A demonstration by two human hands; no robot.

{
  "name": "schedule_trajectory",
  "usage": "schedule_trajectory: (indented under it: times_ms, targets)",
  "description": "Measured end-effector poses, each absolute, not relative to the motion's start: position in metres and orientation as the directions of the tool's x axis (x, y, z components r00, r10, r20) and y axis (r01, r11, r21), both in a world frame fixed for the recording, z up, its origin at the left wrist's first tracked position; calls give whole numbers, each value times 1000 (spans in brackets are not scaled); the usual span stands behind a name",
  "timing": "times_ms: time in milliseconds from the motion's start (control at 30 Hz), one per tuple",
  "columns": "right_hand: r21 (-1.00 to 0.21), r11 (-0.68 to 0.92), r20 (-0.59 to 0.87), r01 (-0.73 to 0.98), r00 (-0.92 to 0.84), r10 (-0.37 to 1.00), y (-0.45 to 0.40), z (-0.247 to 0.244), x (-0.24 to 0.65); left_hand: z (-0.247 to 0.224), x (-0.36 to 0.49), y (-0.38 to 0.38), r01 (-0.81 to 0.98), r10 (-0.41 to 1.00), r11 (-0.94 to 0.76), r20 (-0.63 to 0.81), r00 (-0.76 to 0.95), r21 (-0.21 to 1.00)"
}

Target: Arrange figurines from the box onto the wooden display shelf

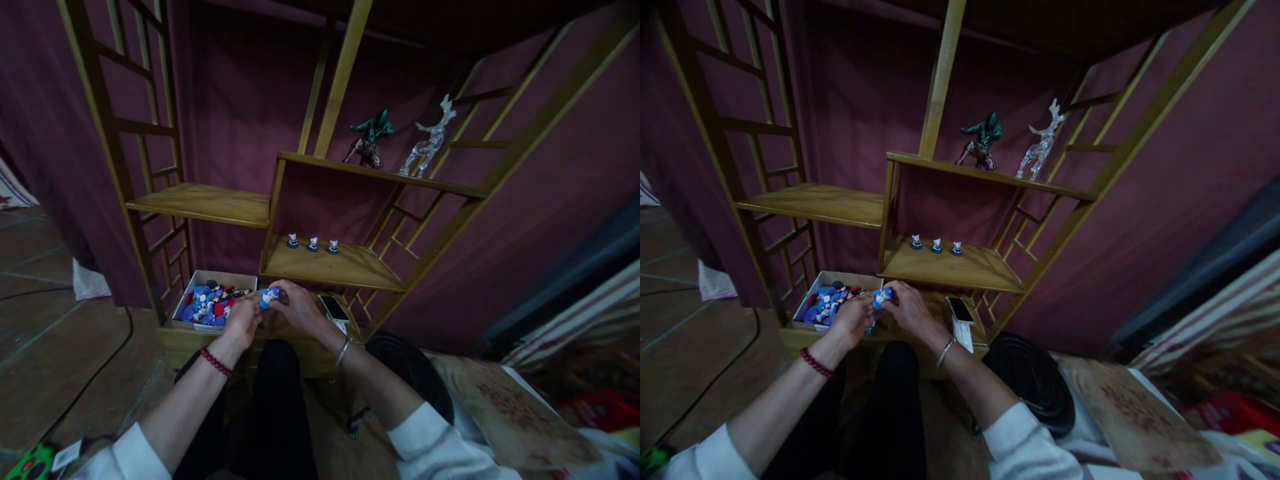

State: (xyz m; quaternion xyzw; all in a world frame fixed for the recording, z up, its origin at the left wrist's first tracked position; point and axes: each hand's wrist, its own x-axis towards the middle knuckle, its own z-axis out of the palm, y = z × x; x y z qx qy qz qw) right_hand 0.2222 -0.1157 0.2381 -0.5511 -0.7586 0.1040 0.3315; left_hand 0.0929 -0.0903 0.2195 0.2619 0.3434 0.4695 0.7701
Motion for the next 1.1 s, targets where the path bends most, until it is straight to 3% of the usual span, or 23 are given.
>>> schedule_trajectory:
  times_ms: [267,500,733,1100]
  targets:
    - [-629,329,408,704,-61,911,-117,242,246,232,120,-97,-580,899,430,-271,343,692]
    - [-636,316,468,704,27,883,-114,249,263,246,138,-92,-535,899,425,-270,346,730]
    - [-757,335,454,561,83,887,-106,251,280,250,161,-80,-531,916,369,-202,346,763]
    - [-795,351,430,495,52,901,-89,242,300,261,182,-57,-464,934,309,-172,315,830]
